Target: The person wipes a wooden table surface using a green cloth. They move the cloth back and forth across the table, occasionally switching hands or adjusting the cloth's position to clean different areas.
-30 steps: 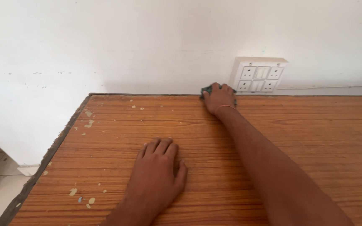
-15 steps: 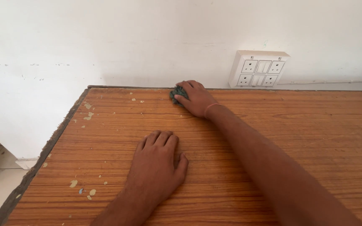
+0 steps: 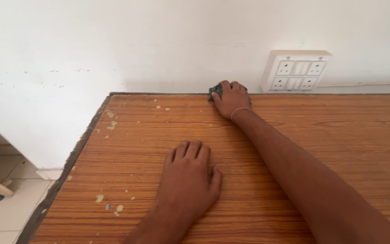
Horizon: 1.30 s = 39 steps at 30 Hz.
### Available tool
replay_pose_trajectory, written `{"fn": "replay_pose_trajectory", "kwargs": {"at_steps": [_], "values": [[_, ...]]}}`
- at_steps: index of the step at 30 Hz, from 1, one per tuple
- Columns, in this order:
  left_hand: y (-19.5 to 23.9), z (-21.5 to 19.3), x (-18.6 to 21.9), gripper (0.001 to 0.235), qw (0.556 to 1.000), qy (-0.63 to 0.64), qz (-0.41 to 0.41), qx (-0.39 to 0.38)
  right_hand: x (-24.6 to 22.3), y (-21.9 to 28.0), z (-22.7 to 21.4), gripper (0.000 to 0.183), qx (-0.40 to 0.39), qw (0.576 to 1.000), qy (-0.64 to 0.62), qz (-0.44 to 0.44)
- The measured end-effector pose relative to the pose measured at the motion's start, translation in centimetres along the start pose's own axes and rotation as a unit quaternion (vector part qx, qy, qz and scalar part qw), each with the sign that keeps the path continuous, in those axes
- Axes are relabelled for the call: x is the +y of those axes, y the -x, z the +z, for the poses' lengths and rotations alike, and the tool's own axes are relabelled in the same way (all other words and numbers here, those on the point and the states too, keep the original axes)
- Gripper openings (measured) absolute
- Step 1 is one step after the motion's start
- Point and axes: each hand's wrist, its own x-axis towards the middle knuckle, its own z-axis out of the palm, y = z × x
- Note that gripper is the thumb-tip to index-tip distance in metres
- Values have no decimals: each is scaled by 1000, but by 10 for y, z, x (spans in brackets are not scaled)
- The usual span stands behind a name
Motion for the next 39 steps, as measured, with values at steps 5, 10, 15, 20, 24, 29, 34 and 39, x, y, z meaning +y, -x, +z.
{"fn": "replay_pose_trajectory", "kwargs": {"at_steps": [5, 10, 15, 20, 24, 29, 34, 39], "values": [[3, 2, -1, 34, 999, 10, 5, 39, -40, -9, 15, 55, -23, 998, -27, -54], [-1, -1, -5, 34, 999, 32, 9, 31, -81, -11, 20, 56, -55, 996, -31, -59], [0, -2, -3, 35, 999, 34, -5, -6, -77, -2, 26, 60, -34, 988, -69, -137], [1, 0, -3, 37, 1000, 23, -8, -12, -73, 37, -20, 52, -91, 966, -110, -216], [1, 0, -2, 39, 1000, 15, -7, 0, -61, 36, -25, 53, -81, 970, -75, -215], [4, 3, -4, 36, 999, 32, 1, 22, -77, 18, -1, 53, -42, 979, -57, -191], [1, -1, -5, 35, 999, 42, 0, 24, -111, 8, 20, 55, -43, 988, -15, -150], [4, 4, -8, 39, 998, 45, 14, 51, -141, 20, 19, 51, -23, 972, -22, -233]]}}
